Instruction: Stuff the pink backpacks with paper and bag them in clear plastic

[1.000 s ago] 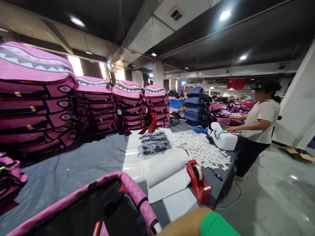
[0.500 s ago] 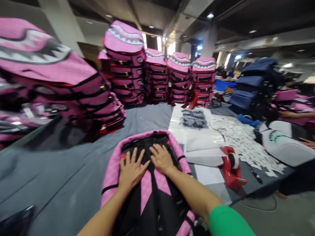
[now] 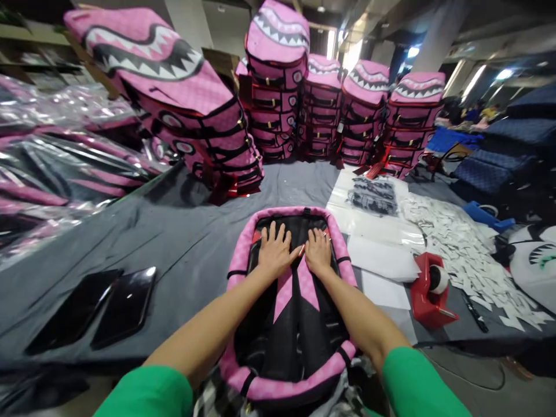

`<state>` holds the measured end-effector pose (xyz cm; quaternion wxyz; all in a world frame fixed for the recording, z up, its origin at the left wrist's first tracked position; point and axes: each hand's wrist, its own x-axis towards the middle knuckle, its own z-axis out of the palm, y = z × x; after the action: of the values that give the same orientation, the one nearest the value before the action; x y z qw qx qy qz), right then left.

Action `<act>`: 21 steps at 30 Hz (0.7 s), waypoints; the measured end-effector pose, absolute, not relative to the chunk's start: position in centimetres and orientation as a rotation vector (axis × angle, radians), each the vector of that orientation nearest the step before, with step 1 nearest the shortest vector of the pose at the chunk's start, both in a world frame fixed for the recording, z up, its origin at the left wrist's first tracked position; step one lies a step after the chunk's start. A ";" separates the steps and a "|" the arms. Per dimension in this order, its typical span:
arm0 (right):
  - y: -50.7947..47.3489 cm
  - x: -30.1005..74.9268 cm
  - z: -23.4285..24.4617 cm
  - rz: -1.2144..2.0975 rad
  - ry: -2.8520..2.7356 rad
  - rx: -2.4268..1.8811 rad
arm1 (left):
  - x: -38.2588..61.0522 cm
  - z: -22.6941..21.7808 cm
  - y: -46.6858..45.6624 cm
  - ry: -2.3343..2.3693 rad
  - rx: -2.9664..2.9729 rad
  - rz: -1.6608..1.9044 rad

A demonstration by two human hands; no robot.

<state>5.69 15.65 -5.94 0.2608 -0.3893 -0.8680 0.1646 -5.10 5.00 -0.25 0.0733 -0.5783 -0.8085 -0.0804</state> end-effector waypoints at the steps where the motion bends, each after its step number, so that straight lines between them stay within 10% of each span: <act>1: 15.9 5.6 -6.1 0.456 -2.323 -1.057 | -4.5 -0.5 5.3 -2.394 -1.763 -0.285; 21: 37.2 9.2 -5.2 0.748 -2.015 -1.612 | -4.6 -8.1 6.6 -2.253 -1.813 -0.568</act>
<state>9.24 37.19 -5.19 0.2257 -0.5846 -0.7306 0.2712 -4.62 6.58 -8.10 0.0972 -0.6122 -0.7609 -0.1920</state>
